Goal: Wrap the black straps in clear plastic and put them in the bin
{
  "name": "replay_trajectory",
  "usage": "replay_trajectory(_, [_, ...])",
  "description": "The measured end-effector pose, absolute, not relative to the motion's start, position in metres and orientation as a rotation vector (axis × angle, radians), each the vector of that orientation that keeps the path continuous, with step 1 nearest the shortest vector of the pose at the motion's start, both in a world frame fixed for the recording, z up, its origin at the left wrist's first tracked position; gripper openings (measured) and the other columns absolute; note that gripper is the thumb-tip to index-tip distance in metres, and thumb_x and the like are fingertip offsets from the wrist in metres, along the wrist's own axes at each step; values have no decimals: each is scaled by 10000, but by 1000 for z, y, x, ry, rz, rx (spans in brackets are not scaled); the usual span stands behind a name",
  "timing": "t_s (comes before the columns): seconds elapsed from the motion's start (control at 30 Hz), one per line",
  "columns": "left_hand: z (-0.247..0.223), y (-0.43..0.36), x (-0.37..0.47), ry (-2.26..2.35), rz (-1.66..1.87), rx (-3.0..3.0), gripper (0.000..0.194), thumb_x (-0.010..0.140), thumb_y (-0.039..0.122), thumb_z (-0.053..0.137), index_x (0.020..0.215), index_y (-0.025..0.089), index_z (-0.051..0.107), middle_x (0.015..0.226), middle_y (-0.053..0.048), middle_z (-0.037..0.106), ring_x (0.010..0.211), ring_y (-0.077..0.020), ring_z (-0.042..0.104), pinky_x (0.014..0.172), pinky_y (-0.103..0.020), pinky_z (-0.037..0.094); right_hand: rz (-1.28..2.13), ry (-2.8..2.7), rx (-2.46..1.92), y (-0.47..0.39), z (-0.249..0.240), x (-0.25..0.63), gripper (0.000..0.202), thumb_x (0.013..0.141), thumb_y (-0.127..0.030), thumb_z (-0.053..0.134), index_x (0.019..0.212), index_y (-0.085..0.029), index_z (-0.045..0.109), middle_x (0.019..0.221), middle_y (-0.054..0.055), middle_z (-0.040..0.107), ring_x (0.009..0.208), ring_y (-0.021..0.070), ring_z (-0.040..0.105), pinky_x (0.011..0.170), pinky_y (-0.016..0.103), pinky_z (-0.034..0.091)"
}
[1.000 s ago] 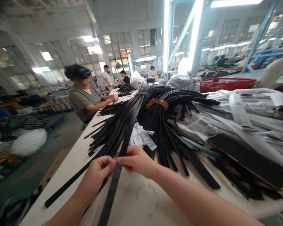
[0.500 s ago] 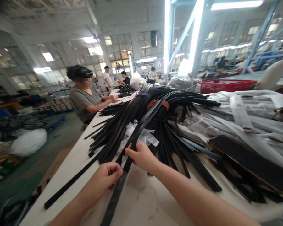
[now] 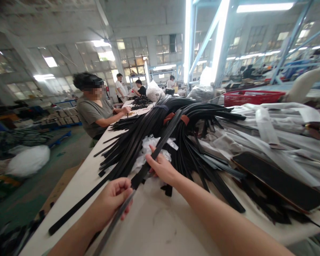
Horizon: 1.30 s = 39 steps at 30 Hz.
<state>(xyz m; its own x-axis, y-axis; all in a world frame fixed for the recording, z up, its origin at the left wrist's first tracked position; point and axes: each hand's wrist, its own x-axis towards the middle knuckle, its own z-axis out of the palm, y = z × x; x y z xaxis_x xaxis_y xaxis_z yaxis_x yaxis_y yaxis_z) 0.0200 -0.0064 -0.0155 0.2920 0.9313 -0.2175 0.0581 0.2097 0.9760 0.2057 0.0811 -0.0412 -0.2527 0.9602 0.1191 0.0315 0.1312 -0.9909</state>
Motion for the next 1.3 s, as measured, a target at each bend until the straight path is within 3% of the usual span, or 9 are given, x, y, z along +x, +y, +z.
replay_trajectory(0.13, [5, -9, 3, 872, 1108, 1070, 350, 701, 421, 747, 743, 195, 483, 459, 56, 559, 310, -48, 401, 314, -131, 283, 1558, -1217, -1071, 94, -43, 217, 772, 803, -740, 430, 1379, -229, 368, 1324, 168, 488, 659, 169, 678, 436, 237, 519])
replay_trajectory(0.3, [23, -3, -14, 759, 1498, 993, 278, 678, 300, 770, 710, 180, 521, 498, 81, 532, 355, -11, 414, 364, -96, 281, 1570, -1101, -993, 92, -41, 217, 681, 811, -674, 516, 1328, -245, 407, 1336, 149, 499, 649, 157, 684, 462, 245, 533])
replay_trajectory(0.43, [1, 1, 4, 1118, 1130, 1127, 326, 723, 397, 720, 687, 166, 493, 553, 18, 616, 447, -90, 556, 432, -167, 406, 1649, -1058, -856, 80, -31, 209, 580, 838, -663, 471, 1064, -136, 560, 859, 109, 686, 475, 121, 599, 378, 204, 445])
replay_trajectory(0.57, [-20, -3, 20, 1224, 793, 1322, 365, 711, 452, 709, 671, 153, 504, 528, 21, 571, 450, -112, 551, 409, -182, 362, 1768, -1016, -745, 75, -25, 206, 492, 783, -620, 587, 857, -133, 585, 438, -54, 489, 292, 38, 315, 295, 150, 168])
replay_trajectory(0.77, [-18, -5, 20, 1203, 761, 1331, 422, 718, 513, 678, 612, 159, 476, 495, 48, 503, 427, -85, 487, 422, -189, 363, 1606, -1102, -800, 75, -27, 207, 302, 655, -362, 776, 685, -134, 579, 406, -95, 403, 326, 12, 255, 328, 165, 109])
replay_trajectory(0.93, [-15, -5, 21, 1214, 933, 1271, 424, 743, 550, 639, 658, 172, 466, 510, 23, 558, 477, -139, 585, 439, -199, 366, 1708, -1538, -657, 52, -18, 197, 299, 694, -390, 759, 729, -125, 623, 458, -55, 503, 350, 29, 333, 339, 172, 184])
replay_trajectory(1.03, [-12, -7, 21, 1177, 869, 1297, 429, 722, 539, 669, 644, 165, 475, 511, 20, 559, 469, -127, 569, 438, -192, 362, 1752, -1417, -687, 54, -18, 198, 365, 756, -476, 682, 804, -114, 657, 420, -62, 462, 331, 31, 306, 334, 175, 153])
replay_trajectory(1.17, [-14, -7, 20, 1148, 763, 1343, 433, 721, 525, 678, 611, 161, 472, 491, 35, 521, 431, -86, 486, 434, -184, 350, 1576, -1033, -734, 66, -22, 203, 328, 711, -447, 721, 697, -132, 631, 386, -101, 360, 325, 13, 217, 341, 181, 110])
replay_trajectory(1.3, [-16, -3, 18, 1224, 958, 1353, 401, 788, 518, 609, 652, 171, 461, 508, 50, 495, 445, -82, 464, 442, -183, 318, 1564, -1522, -759, 56, -25, 197, 375, 725, -429, 723, 547, -132, 580, 397, -48, 457, 338, 26, 307, 346, 186, 162])
